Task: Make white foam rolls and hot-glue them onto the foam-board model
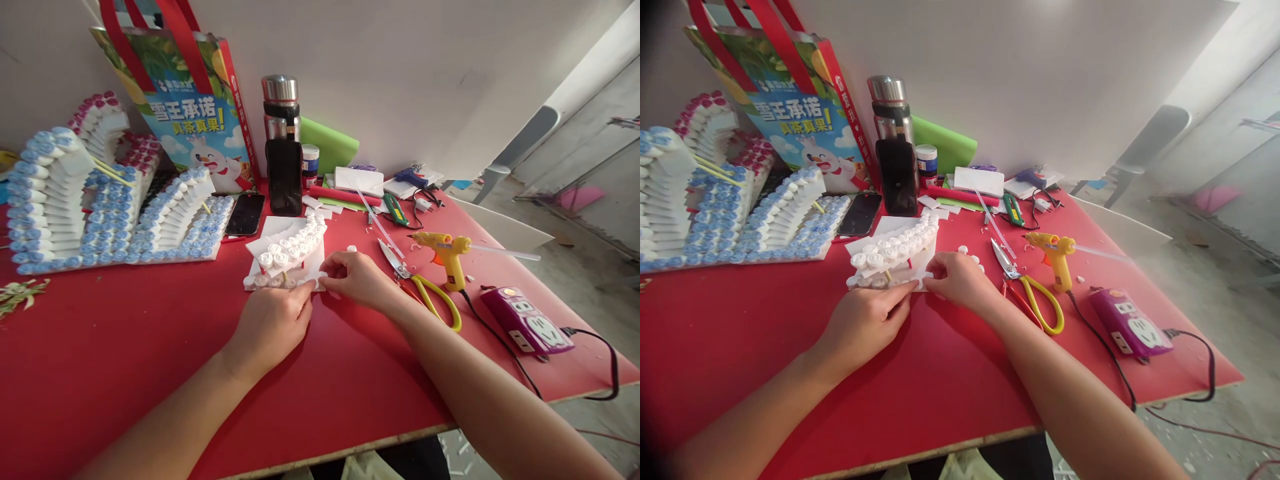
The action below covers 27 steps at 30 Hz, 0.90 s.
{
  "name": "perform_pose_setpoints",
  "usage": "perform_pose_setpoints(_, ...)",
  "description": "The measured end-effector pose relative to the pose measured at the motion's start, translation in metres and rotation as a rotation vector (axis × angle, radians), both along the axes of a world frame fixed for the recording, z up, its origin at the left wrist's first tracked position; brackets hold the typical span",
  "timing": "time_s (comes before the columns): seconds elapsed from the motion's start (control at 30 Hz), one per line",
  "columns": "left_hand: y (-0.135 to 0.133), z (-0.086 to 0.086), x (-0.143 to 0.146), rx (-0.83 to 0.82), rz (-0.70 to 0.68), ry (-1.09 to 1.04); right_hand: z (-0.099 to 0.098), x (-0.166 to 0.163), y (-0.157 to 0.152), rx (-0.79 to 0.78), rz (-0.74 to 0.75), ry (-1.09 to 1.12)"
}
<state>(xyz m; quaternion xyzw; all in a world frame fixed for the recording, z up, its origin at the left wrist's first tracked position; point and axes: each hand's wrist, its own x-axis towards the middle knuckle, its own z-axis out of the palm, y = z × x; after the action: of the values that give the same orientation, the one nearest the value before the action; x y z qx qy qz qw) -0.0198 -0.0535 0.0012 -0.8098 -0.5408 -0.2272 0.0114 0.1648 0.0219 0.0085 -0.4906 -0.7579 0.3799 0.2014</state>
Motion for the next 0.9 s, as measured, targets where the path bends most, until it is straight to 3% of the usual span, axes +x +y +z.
perform_pose_setpoints(0.4, 0.000, 0.004, 0.000, -0.022, 0.034, -0.002, -0.001, 0.022, 0.008, 0.087, 0.052, 0.132)
perform_pose_setpoints(0.9, 0.002, 0.002, 0.000, -0.008, 0.044, -0.004, -0.007, 0.013, 0.002, 0.190, 0.094, 0.028)
